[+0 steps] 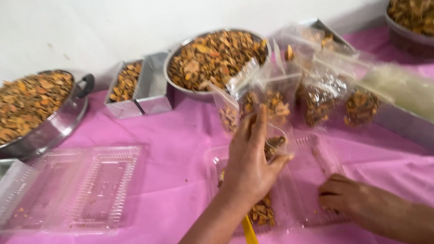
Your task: Packaging dried tea leaves into small plastic bags and arranging them in a plastic container using a brush
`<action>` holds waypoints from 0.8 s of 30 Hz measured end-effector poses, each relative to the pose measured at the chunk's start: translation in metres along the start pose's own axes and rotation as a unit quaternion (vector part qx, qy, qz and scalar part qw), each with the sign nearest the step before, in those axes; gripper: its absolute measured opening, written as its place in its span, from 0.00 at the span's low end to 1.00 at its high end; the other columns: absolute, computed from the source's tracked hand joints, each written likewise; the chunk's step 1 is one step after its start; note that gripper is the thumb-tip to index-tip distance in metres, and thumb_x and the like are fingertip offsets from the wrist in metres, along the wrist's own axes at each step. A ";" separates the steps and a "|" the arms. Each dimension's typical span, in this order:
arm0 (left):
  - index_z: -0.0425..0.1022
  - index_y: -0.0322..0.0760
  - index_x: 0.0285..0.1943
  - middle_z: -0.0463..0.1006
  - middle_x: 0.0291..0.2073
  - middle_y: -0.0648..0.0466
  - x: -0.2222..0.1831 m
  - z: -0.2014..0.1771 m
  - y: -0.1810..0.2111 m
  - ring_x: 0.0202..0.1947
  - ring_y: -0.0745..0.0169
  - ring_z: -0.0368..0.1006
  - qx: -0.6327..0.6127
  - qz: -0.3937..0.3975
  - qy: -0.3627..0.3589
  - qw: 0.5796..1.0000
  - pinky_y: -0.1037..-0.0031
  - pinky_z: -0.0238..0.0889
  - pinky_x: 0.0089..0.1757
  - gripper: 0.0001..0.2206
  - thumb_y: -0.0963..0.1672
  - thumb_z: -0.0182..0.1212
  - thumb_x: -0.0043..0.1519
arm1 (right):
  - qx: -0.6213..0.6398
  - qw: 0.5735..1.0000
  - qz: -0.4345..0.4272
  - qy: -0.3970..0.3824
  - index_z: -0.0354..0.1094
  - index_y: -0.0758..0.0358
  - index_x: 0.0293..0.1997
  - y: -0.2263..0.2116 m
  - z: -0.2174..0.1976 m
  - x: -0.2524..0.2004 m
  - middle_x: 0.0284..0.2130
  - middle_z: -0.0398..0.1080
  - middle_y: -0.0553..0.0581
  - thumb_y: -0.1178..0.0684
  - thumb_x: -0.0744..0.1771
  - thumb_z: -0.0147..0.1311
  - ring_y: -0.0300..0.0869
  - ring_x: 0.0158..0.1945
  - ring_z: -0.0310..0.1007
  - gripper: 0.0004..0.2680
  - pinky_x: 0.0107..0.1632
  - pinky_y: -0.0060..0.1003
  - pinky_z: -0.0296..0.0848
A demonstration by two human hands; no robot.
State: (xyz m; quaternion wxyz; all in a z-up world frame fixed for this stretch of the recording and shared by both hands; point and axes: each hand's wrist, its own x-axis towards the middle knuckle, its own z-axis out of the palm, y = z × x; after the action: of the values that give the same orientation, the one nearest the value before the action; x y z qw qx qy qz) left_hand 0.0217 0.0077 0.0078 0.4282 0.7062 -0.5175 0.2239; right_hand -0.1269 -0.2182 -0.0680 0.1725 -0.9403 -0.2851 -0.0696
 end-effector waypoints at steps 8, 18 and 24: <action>0.35 0.42 0.81 0.58 0.69 0.40 0.014 -0.020 0.021 0.69 0.48 0.57 -0.159 -0.182 -0.089 0.966 0.62 0.50 0.68 0.50 0.45 0.72 0.54 | 0.141 0.950 0.271 0.067 0.82 0.54 0.41 0.012 -0.014 0.033 0.41 0.82 0.48 0.62 0.62 0.60 0.37 0.42 0.85 0.09 0.49 0.29 0.83; 0.44 0.33 0.79 0.55 0.72 0.51 0.022 -0.025 0.046 0.27 0.67 0.72 -0.258 -0.305 -0.123 0.909 0.74 0.72 0.39 0.49 0.52 0.68 0.50 | 0.278 0.838 0.285 0.374 0.80 0.62 0.44 -0.074 -0.141 0.113 0.40 0.84 0.56 0.65 0.63 0.62 0.39 0.41 0.84 0.08 0.48 0.30 0.84; 0.57 0.53 0.77 0.67 0.54 0.54 0.025 -0.028 0.053 0.37 0.66 0.70 -0.267 -0.310 -0.117 0.905 0.74 0.70 0.39 0.43 0.50 0.72 0.48 | 0.157 0.906 0.175 0.352 0.80 0.62 0.44 -0.080 -0.118 0.124 0.44 0.80 0.54 0.62 0.64 0.60 0.39 0.49 0.81 0.07 0.53 0.31 0.80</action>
State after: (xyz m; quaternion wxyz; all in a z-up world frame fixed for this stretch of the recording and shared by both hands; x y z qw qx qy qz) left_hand -0.0150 0.0121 0.0615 0.5849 0.7114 -0.3593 -0.1509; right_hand -0.0726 -0.1354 0.0934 0.4163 -0.8502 -0.0437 -0.3194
